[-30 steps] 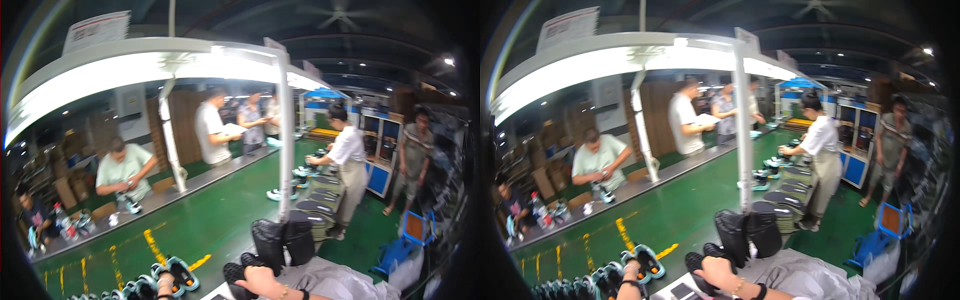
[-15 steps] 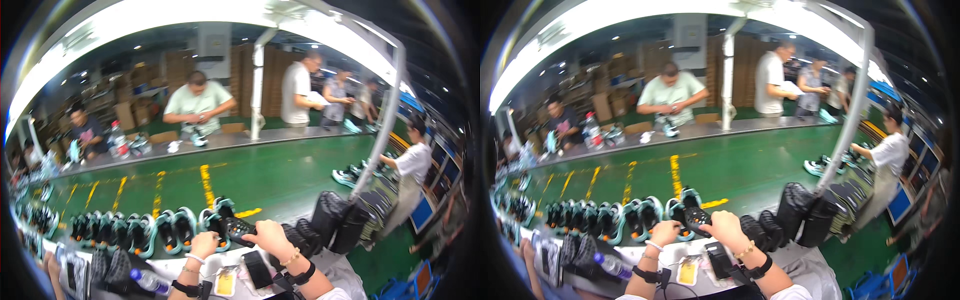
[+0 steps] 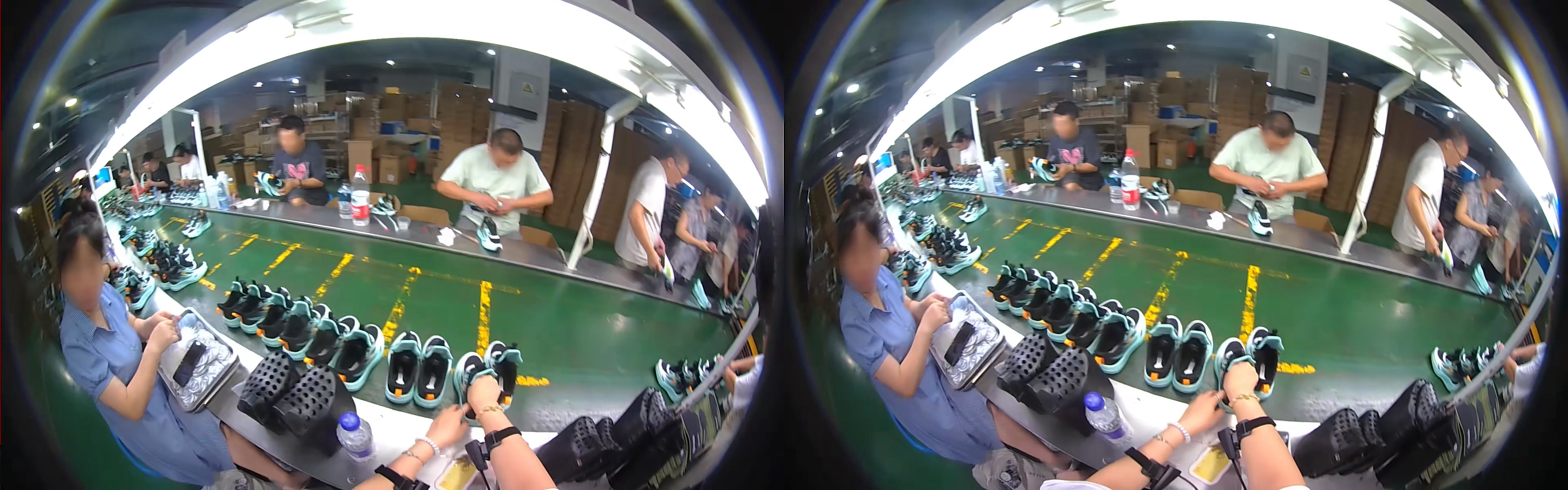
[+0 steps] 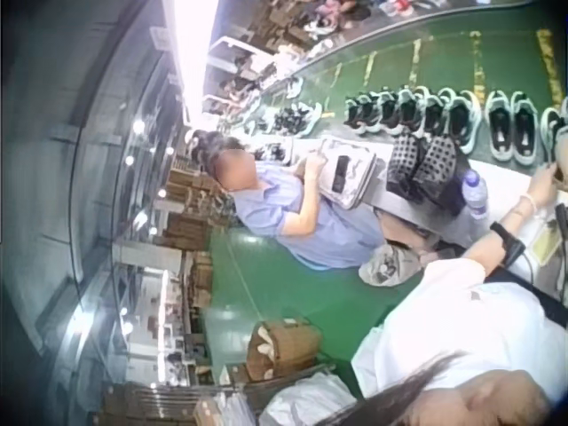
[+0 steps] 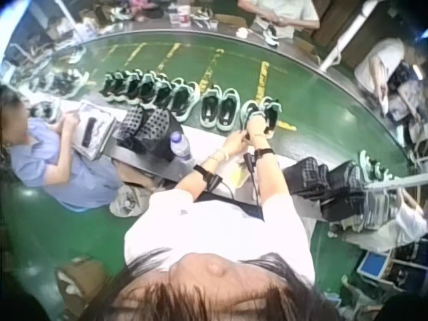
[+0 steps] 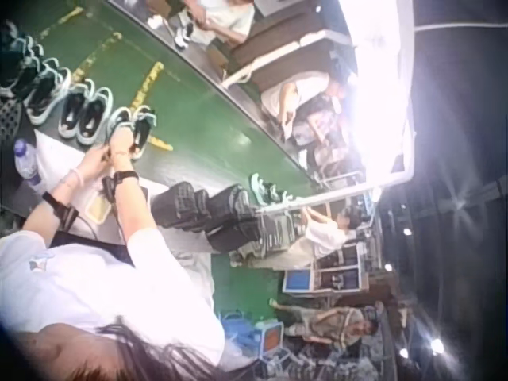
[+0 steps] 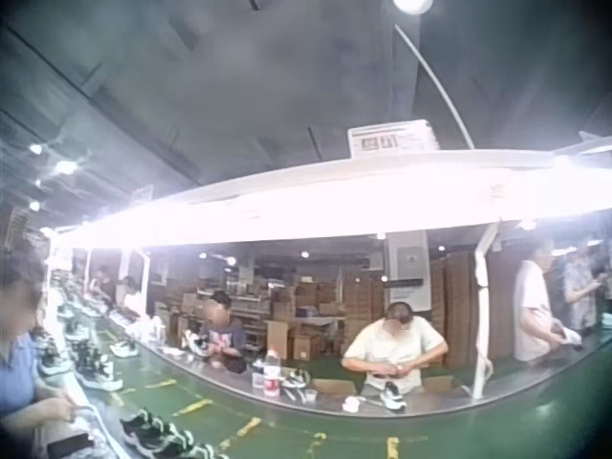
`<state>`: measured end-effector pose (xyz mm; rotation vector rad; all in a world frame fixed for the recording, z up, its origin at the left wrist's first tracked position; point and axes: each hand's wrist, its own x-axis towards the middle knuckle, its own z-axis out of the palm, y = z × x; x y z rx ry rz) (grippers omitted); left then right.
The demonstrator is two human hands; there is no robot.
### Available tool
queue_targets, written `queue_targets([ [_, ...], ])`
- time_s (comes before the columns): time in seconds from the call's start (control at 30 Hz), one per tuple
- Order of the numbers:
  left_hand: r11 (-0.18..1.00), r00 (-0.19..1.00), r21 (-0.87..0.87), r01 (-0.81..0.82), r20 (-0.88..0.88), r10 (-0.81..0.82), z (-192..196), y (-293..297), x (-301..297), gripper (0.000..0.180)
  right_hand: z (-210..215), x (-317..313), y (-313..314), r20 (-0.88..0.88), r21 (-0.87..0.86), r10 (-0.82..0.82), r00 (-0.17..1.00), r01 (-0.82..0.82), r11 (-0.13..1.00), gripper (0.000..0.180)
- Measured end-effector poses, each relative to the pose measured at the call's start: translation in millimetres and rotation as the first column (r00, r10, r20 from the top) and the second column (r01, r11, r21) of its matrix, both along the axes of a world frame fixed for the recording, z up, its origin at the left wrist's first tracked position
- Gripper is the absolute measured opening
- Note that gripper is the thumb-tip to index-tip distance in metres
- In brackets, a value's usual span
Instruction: Inspecting and organizing finished sneakers on a factory production line.
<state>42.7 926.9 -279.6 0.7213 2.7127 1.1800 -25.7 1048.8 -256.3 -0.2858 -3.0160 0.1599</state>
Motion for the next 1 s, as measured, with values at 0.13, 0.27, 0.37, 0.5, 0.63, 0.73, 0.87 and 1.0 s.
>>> queue_targets([
  [0.13,0.997,0.996,0.002,-0.082,-0.033,0.082,9.3,6.0,5.1,0.045,-2.3,-18.6,8.5,0.025,-0.109,-0.011,1.0,0.014,0.994,0.02],
  [0.27,0.981,0.97,0.005,-0.196,-0.147,0.194,16.8,13.2,-0.2,0.027,31.6,19.7,7.6,-0.059,-0.355,0.112,0.992,-0.125,0.926,0.025],
  [0.37,0.941,0.84,0.127,-0.313,-0.426,0.336,26.8,13.2,-13.5,0.027,75.4,92.8,17.3,-0.192,-0.541,0.159,0.968,-0.24,0.806,0.038],
  [0.5,0.977,0.822,0.159,-0.14,-0.532,0.205,44.5,24.3,-12.7,0.044,145.7,200.4,83.5,-0.627,-0.355,-0.011,0.779,-0.274,0.894,0.031],
  [0.63,0.992,0.813,-0.123,-0.02,-0.579,-0.055,53.8,53.9,-29.1,0.049,162.0,261.9,151.4,-0.686,-0.302,-0.341,0.643,0.174,0.937,0.03],
  [0.73,0.926,0.867,-0.376,0.031,-0.45,-0.212,48.7,72.3,-52.9,0.032,138.5,284.6,172.0,-0.443,-0.333,-0.482,0.756,0.361,0.871,0.035],
  [0.87,0.977,0.907,-0.213,0.019,-0.406,-0.106,38.2,80.7,-53.3,0.029,108.2,292.6,180.7,-0.497,-0.348,-0.445,0.745,0.299,0.889,0.043],
  [1.0,0.994,0.91,-0.104,-0.015,-0.413,-0.03,44.5,82.3,-22.8,0.029,102.3,295.5,190.2,-0.282,-0.404,-0.514,0.81,0.386,0.829,0.059],
])
